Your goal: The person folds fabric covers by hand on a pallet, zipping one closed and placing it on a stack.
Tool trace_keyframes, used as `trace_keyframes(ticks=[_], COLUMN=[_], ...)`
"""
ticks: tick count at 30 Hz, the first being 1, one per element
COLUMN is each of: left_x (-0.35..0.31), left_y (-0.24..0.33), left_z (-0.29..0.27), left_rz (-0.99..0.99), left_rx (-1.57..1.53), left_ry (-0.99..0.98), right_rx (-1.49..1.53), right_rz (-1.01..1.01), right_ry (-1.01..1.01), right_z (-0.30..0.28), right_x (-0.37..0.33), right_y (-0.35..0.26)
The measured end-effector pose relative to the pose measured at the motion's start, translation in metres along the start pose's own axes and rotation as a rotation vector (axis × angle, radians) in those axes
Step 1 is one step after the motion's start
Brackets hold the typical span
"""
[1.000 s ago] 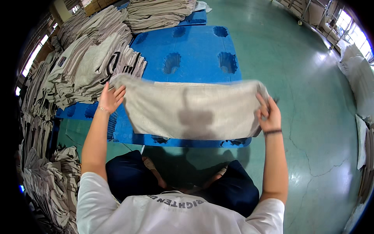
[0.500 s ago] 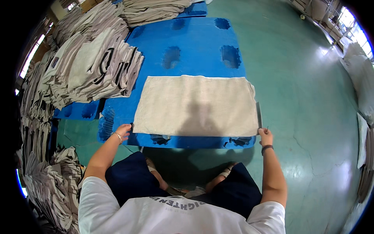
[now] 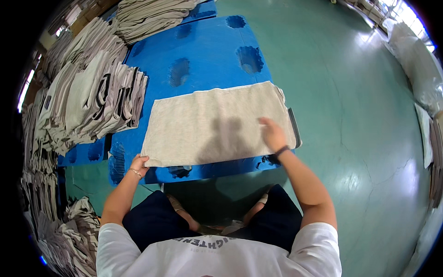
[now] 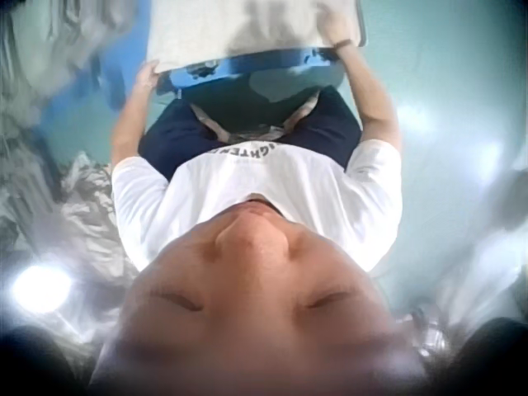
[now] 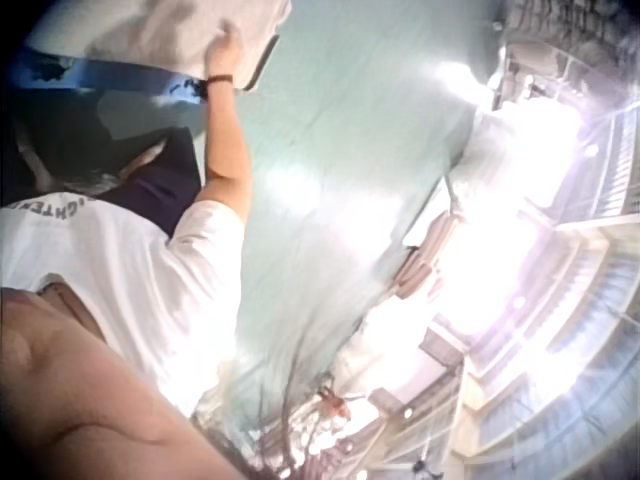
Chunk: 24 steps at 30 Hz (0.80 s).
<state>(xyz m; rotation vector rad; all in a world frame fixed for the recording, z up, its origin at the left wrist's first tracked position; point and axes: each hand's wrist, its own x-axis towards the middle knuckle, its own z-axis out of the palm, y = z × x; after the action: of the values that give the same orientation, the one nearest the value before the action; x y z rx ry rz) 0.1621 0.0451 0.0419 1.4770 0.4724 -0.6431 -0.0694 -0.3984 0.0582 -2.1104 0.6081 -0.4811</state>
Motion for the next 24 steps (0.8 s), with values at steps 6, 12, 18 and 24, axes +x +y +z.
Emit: trace_keyframes(ticks=[6,12,18,24], left_x=[-0.033,-0.082,-0.130,-0.147], left_y=[0.049,0.122,0.143,0.019], left_z=[0.000,0.037,0.155,0.269], left_rz=[0.239,0.490,0.448,0.480], left_rx=[-0.189,-0.137,0.086,0.318], left_ry=[-0.364,-0.471,-0.551,-0.737], right_rx=[0.586,0.682,1.003,0.896], right_rz=[0.451,0.292,0.687,0.412], right_ry=[-0.837,-0.875,-0.914,-0.258], right_z=[0.114,0.190,0.199,0.136], right_x=[-0.023,-0.051,-0.057,-0.005], right_y=[-0.065,-0.088,-0.097,0.019])
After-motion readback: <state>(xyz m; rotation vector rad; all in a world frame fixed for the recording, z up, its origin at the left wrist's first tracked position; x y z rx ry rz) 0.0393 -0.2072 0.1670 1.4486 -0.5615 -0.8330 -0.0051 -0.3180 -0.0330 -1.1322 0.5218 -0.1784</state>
